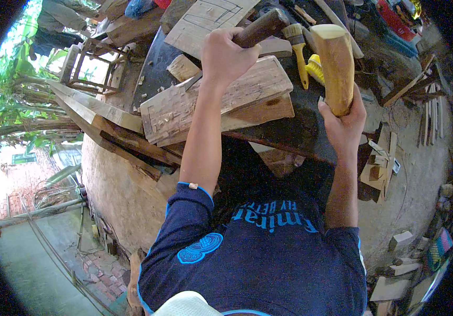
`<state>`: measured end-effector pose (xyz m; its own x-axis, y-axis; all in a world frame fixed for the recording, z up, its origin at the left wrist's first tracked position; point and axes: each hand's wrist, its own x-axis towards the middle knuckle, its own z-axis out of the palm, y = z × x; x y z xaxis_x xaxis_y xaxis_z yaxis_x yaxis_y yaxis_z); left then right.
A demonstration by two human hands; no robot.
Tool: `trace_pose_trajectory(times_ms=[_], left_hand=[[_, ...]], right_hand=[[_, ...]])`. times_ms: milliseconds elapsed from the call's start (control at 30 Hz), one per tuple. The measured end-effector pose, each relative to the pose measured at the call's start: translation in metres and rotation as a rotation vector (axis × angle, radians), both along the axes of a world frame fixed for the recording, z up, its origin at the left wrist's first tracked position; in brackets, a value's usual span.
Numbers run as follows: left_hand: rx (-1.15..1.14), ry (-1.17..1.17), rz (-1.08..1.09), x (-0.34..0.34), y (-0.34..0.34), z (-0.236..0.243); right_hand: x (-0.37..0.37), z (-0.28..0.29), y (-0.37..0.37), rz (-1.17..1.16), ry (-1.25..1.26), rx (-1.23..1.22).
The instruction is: The recorder uses a chisel and mallet to carve a groove into a piece of wood, then cleans it with a brush, sands it, and measures it with a tape measure.
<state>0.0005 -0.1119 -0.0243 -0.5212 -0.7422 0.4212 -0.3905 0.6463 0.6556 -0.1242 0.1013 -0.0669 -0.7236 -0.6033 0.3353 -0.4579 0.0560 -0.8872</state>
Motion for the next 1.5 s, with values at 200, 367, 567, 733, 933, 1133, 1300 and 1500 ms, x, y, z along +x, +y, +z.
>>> trace_pose_trajectory(times_ms=[200, 367, 567, 733, 933, 1133, 1300, 1500], left_hand=[[-0.017, 0.030, -0.017, 0.000, -0.004, 0.001], [0.023, 0.018, -0.024, 0.004, -0.013, 0.007], [0.053, 0.035, -0.016, 0.011, -0.011, 0.012], [0.025, 0.024, -0.037, 0.002, -0.007, 0.009], [-0.130, -0.192, 0.169, 0.037, -0.029, -0.019], [-0.004, -0.237, 0.074, 0.037, -0.019, -0.017], [-0.071, -0.091, 0.013, 0.030, -0.001, -0.005], [-0.103, 0.089, -0.029, 0.022, 0.004, 0.000]], right_hand=[[0.007, -0.008, 0.006, 0.043, -0.073, 0.052], [0.007, -0.014, 0.007, 0.080, -0.073, 0.065], [-0.014, 0.011, 0.002, 0.026, 0.026, -0.041], [-0.046, 0.034, -0.029, -0.180, -0.213, -0.358], [-0.031, 0.028, -0.063, 0.177, 0.339, 0.104], [-0.024, 0.026, -0.062, -0.222, -0.240, -0.536], [-0.001, 0.017, -0.045, -0.162, -0.166, -0.311], [0.010, 0.012, -0.033, -0.106, -0.165, -0.256]])
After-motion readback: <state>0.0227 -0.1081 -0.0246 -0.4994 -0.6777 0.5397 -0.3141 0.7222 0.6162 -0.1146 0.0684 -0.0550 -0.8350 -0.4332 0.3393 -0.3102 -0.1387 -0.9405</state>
